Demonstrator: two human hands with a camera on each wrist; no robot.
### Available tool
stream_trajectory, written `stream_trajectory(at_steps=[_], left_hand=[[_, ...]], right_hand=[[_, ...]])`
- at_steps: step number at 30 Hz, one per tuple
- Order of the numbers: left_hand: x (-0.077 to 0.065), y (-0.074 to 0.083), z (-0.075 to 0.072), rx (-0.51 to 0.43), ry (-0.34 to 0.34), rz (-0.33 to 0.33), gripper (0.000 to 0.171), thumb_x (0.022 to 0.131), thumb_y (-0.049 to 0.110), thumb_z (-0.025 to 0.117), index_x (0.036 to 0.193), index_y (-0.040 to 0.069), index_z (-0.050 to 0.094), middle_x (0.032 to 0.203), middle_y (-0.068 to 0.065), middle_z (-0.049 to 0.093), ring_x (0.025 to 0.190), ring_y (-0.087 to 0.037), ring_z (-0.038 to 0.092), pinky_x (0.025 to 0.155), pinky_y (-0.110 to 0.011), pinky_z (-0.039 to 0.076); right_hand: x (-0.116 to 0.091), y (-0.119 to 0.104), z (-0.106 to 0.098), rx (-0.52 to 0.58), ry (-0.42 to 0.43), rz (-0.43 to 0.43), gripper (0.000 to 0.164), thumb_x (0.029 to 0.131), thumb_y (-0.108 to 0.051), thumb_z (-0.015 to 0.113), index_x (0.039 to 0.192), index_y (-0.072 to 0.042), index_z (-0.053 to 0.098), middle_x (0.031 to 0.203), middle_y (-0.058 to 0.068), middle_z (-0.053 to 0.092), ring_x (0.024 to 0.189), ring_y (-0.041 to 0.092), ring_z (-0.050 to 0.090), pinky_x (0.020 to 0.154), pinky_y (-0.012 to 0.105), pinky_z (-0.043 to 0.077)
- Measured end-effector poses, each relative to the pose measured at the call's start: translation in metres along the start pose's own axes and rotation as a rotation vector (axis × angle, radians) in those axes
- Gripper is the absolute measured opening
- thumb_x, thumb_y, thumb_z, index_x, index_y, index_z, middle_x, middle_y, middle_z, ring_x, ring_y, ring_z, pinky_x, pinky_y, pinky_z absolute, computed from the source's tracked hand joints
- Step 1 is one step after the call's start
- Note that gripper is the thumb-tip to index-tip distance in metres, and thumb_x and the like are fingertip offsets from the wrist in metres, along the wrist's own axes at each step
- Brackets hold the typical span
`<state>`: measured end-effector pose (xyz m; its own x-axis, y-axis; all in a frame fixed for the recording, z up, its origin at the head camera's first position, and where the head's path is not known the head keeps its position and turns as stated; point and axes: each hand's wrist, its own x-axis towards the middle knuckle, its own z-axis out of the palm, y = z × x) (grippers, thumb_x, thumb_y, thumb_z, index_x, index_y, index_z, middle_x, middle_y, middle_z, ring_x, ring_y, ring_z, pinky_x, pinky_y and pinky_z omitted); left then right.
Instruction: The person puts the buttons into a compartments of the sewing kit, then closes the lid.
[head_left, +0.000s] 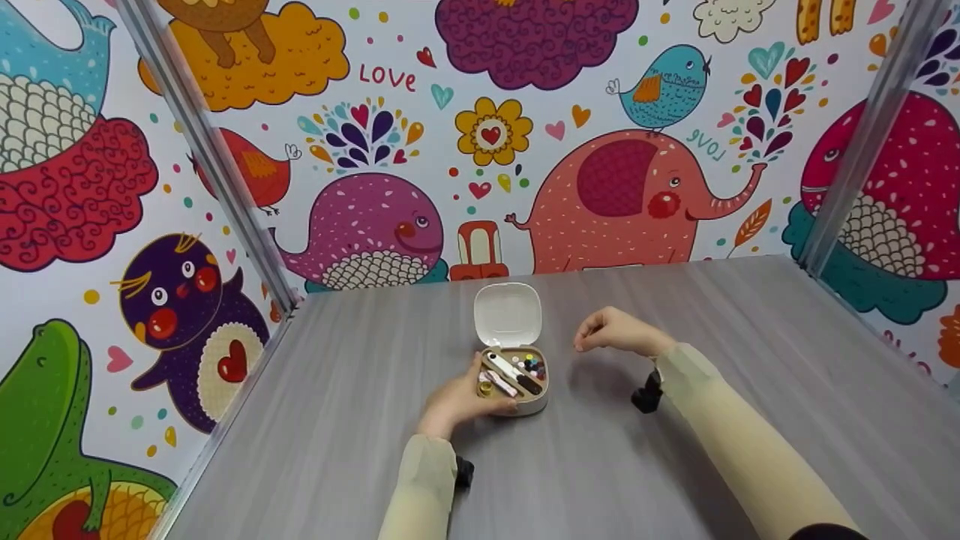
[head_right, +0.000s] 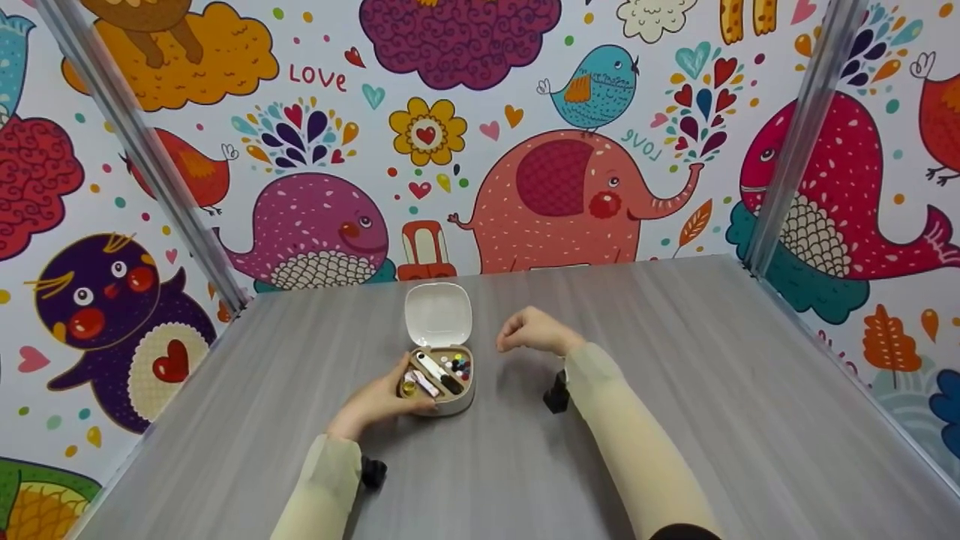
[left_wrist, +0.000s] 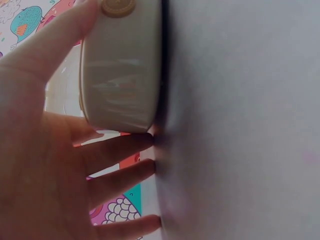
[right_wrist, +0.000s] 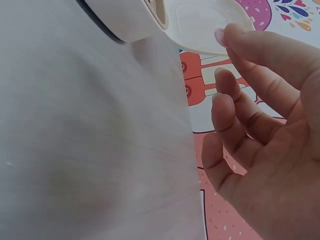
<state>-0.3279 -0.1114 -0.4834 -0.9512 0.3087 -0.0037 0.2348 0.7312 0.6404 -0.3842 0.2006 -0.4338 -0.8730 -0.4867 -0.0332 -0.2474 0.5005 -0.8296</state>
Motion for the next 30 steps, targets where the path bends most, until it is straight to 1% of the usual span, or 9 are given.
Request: stream_trajectory(at_steps=[2, 5, 8, 12, 15, 19, 22, 25, 30], left_hand=[[0.0, 0.0, 0.0, 0.005, 0.003, 0.004, 0.12, 0.068, 0.061, 0.079, 0.154, 0.002, 0.019, 0.135, -0.03, 0.05, 0.116, -0.04, 0.055, 0.093, -0.051, 0.045], [0.0, 0.0, -0.001, 0.001, 0.005, 0.005, 0.12, 0.068, 0.06, 0.079, 0.154, 0.002, 0.019, 0.135, -0.03, 0.05, 0.116, -0.041, 0.055, 0.093, -0.051, 0.045], [0.001, 0.0, 0.0, -0.013, 0.006, 0.009, 0.12, 0.068, 0.059, 0.08, 0.154, 0.002, 0.019, 0.134, -0.029, 0.051, 0.116, -0.04, 0.055, 0.094, -0.051, 0.044], [0.0, 0.002, 0.0, -0.028, 0.009, 0.002, 0.121, 0.067, 0.058, 0.081, 0.154, 0.003, 0.018, 0.134, -0.028, 0.052, 0.115, -0.039, 0.056, 0.094, -0.05, 0.044], [-0.001, 0.003, 0.0, -0.028, 0.01, -0.005, 0.121, 0.066, 0.059, 0.081, 0.154, 0.004, 0.018, 0.134, -0.027, 0.052, 0.114, -0.038, 0.056, 0.093, -0.05, 0.045], [-0.001, 0.002, 0.0, -0.024, 0.009, 0.001, 0.12, 0.067, 0.058, 0.081, 0.154, 0.003, 0.019, 0.132, -0.027, 0.054, 0.112, -0.038, 0.057, 0.092, -0.05, 0.046], [-0.001, 0.002, 0.001, -0.037, 0.007, 0.007, 0.12, 0.067, 0.057, 0.082, 0.154, 0.004, 0.019, 0.131, -0.026, 0.055, 0.111, -0.037, 0.058, 0.092, -0.049, 0.046], [0.0, 0.002, 0.001, -0.052, 0.003, 0.009, 0.119, 0.067, 0.056, 0.082, 0.155, 0.005, 0.019, 0.131, -0.025, 0.055, 0.111, -0.036, 0.058, 0.092, -0.049, 0.046], [0.0, 0.002, 0.001, -0.027, 0.009, 0.014, 0.118, 0.067, 0.058, 0.081, 0.154, 0.005, 0.021, 0.131, -0.025, 0.056, 0.11, -0.036, 0.059, 0.091, -0.048, 0.046]], right_hand=[[0.002, 0.0, 0.003, -0.002, 0.001, -0.013, 0.018, 0.087, -0.013, 0.071, 0.093, 0.004, 0.073, 0.083, 0.001, 0.07, 0.077, 0.012, 0.054, 0.074, 0.034, 0.042], [0.006, 0.001, 0.007, 0.0, 0.007, -0.03, 0.017, 0.086, -0.012, 0.071, 0.093, 0.004, 0.073, 0.083, 0.0, 0.069, 0.076, 0.011, 0.053, 0.072, 0.031, 0.041], [0.008, 0.0, 0.013, 0.011, 0.019, -0.036, 0.017, 0.086, -0.009, 0.07, 0.094, 0.006, 0.071, 0.086, 0.005, 0.07, 0.077, 0.011, 0.053, 0.072, 0.031, 0.041], [0.012, 0.004, 0.021, 0.023, 0.05, -0.038, 0.014, 0.085, -0.011, 0.072, 0.092, 0.002, 0.073, 0.086, 0.004, 0.07, 0.077, 0.012, 0.054, 0.071, 0.031, 0.041], [0.017, 0.008, 0.028, 0.03, 0.078, -0.036, 0.012, 0.084, -0.013, 0.073, 0.089, -0.002, 0.074, 0.083, -0.001, 0.069, 0.075, 0.011, 0.054, 0.069, 0.028, 0.042], [0.023, 0.008, 0.038, 0.071, 0.099, -0.04, 0.013, 0.084, -0.01, 0.071, 0.09, 0.002, 0.073, 0.084, 0.001, 0.069, 0.075, 0.011, 0.054, 0.07, 0.029, 0.043], [0.027, 0.008, 0.046, 0.129, 0.105, -0.065, 0.014, 0.085, -0.006, 0.069, 0.091, 0.006, 0.072, 0.084, 0.004, 0.07, 0.078, 0.017, 0.058, 0.075, 0.035, 0.047], [0.032, 0.008, 0.053, 0.168, 0.123, -0.085, 0.014, 0.084, -0.002, 0.067, 0.091, 0.009, 0.071, 0.082, 0.006, 0.07, 0.079, 0.021, 0.062, 0.077, 0.038, 0.05], [0.04, 0.007, 0.067, 0.216, 0.158, -0.105, 0.015, 0.082, -0.001, 0.069, 0.089, 0.012, 0.07, 0.076, 0.005, 0.07, 0.069, 0.013, 0.061, 0.066, 0.03, 0.05]])
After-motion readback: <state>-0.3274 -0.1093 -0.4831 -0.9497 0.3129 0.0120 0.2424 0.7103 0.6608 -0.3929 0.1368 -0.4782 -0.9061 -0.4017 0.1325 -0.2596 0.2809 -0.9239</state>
